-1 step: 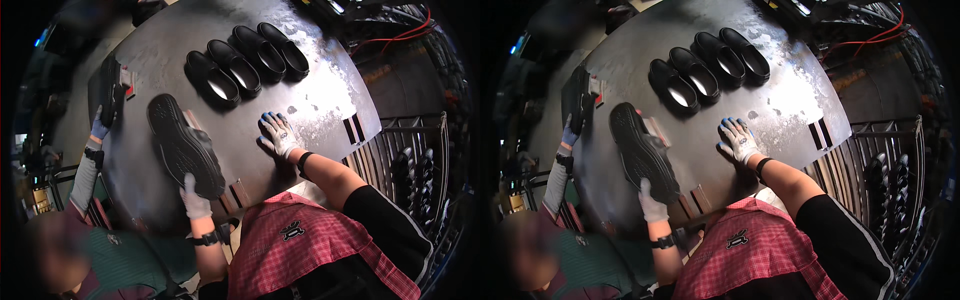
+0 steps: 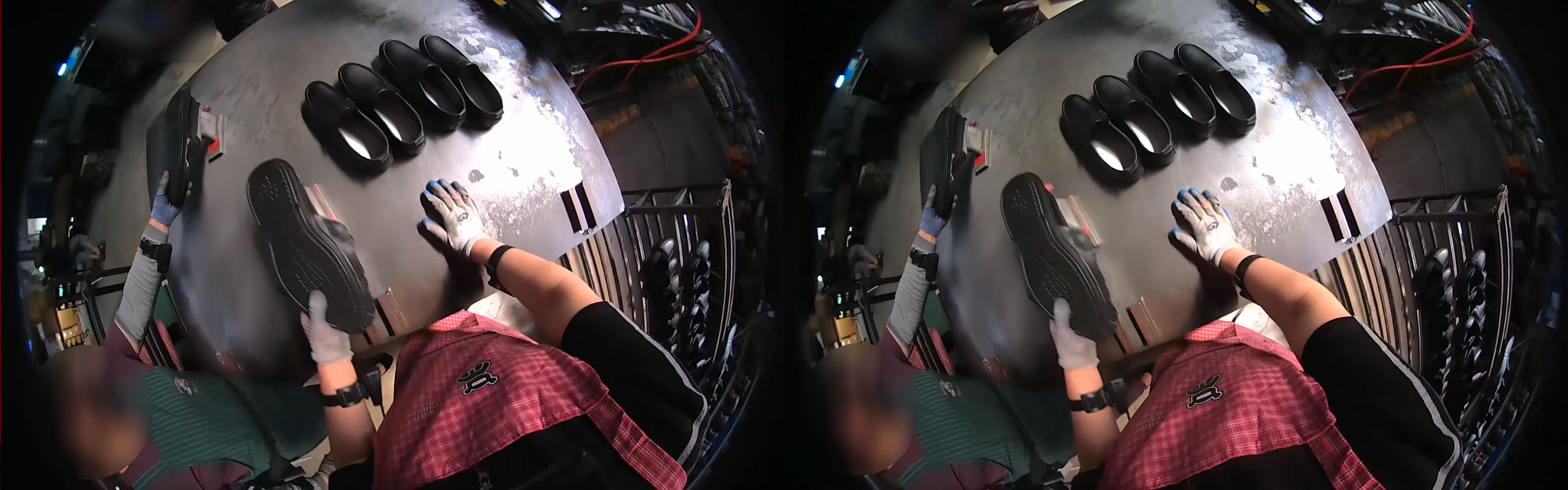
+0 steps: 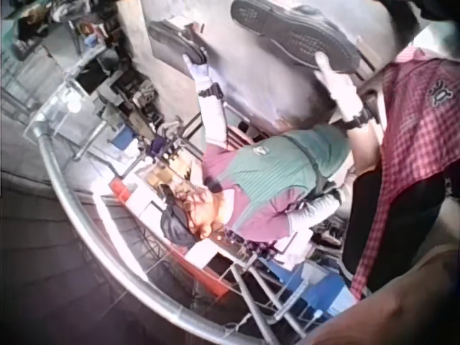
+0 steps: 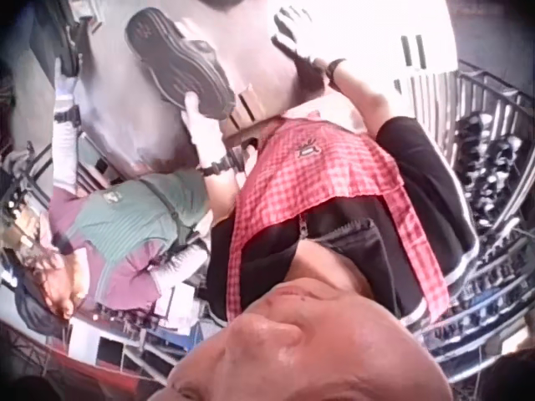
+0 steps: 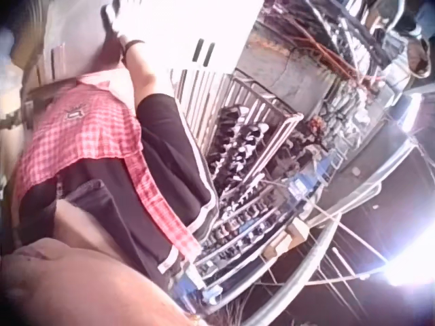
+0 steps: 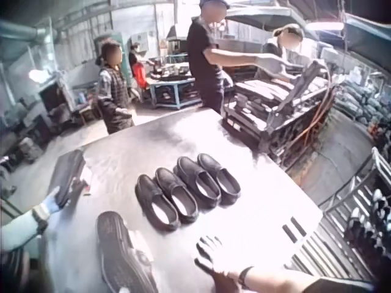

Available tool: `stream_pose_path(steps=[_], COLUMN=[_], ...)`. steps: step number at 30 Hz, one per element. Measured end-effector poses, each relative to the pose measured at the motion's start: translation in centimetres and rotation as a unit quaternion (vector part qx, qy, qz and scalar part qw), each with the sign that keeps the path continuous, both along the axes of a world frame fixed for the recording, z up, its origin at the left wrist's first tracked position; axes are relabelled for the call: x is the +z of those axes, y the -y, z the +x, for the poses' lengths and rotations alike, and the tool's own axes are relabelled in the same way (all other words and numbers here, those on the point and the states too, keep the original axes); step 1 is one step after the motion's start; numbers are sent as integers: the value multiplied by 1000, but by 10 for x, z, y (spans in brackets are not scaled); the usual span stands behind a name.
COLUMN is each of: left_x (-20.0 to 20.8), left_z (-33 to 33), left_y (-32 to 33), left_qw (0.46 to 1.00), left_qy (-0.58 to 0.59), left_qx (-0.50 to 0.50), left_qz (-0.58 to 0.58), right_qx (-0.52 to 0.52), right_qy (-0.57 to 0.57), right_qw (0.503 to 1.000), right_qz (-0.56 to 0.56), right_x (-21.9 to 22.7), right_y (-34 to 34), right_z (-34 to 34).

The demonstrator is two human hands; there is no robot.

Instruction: Inspecting and cleaning shoe soles in a manufacturing line.

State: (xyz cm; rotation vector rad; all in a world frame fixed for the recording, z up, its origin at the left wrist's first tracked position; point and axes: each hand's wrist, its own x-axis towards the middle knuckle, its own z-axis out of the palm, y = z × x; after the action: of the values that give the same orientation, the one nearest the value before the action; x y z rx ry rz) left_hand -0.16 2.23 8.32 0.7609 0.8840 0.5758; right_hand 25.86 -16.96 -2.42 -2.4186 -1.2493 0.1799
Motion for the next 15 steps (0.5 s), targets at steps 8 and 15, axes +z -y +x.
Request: stream_pose_path(steps=[8, 15], left_x=[12, 13], left_z=[-95, -175], left_y=[123, 124], left_qw=[994, 966], left_qy=[-83, -115], left_qx=[-55, -233], left_qz=[46, 17], right_qx=[9, 19], right_qy=[-178, -385], right_qw=[980, 921], right_qz=[83, 60], right_x=[18, 51], right_y=[36, 36], right_z=[-79, -121])
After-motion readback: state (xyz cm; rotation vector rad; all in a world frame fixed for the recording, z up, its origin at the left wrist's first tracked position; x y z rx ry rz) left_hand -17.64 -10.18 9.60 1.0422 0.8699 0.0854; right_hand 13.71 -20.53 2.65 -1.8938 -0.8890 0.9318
